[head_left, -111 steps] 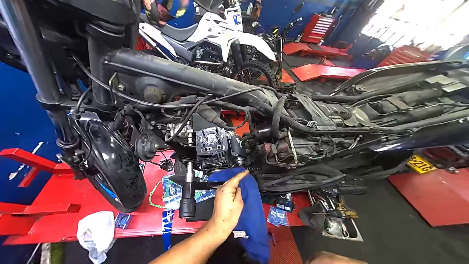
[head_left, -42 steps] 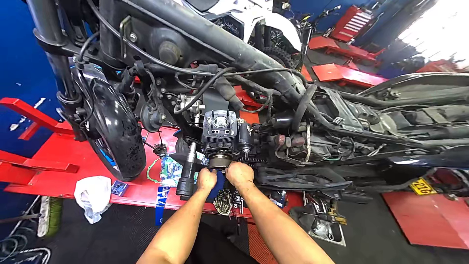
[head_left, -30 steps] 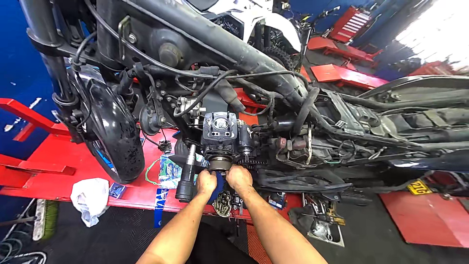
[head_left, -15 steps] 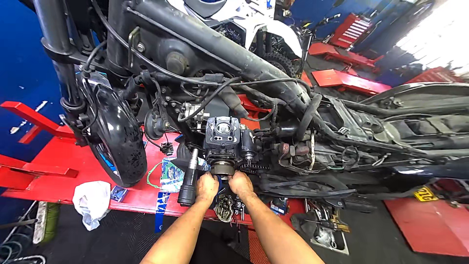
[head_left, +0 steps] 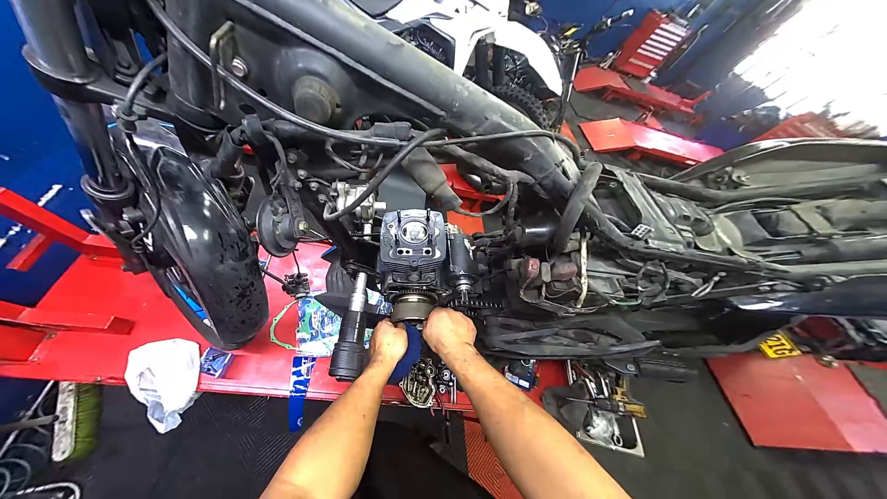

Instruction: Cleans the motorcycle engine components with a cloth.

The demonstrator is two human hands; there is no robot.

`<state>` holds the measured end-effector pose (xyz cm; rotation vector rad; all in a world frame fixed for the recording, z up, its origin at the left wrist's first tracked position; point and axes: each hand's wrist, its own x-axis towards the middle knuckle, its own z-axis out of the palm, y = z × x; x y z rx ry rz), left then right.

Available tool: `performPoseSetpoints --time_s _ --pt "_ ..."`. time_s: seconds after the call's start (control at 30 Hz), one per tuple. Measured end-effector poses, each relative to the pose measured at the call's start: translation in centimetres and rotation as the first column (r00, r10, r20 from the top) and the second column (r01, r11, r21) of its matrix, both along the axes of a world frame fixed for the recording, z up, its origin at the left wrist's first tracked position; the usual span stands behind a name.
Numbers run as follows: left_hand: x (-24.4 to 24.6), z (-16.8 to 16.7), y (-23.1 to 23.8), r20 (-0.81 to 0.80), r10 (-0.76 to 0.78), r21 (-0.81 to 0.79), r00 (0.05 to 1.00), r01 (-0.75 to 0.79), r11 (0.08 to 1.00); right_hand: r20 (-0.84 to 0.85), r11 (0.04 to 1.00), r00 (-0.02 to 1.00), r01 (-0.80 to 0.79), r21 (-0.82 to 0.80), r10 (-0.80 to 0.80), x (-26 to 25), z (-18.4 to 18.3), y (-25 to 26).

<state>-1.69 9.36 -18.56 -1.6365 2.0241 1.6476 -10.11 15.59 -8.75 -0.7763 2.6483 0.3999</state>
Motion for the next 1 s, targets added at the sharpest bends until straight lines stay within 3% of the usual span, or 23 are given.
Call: performPoseSetpoints --time_s 0.47,1.0 --pt "0.9 2.1 0.1 0.019 -0.032 -0.076 0.999 0.034 0.997 0.056 0.997 0.998 0.028 -0.067 -0.024 -0.9 -1.3 0.6" --pt "0.7 1.3 0.0 0.027 -0.043 -0.075 0.999 0.045 0.996 0.023 0.999 0.999 0.027 -0.033 -0.026 -0.7 -1.2 0.4"
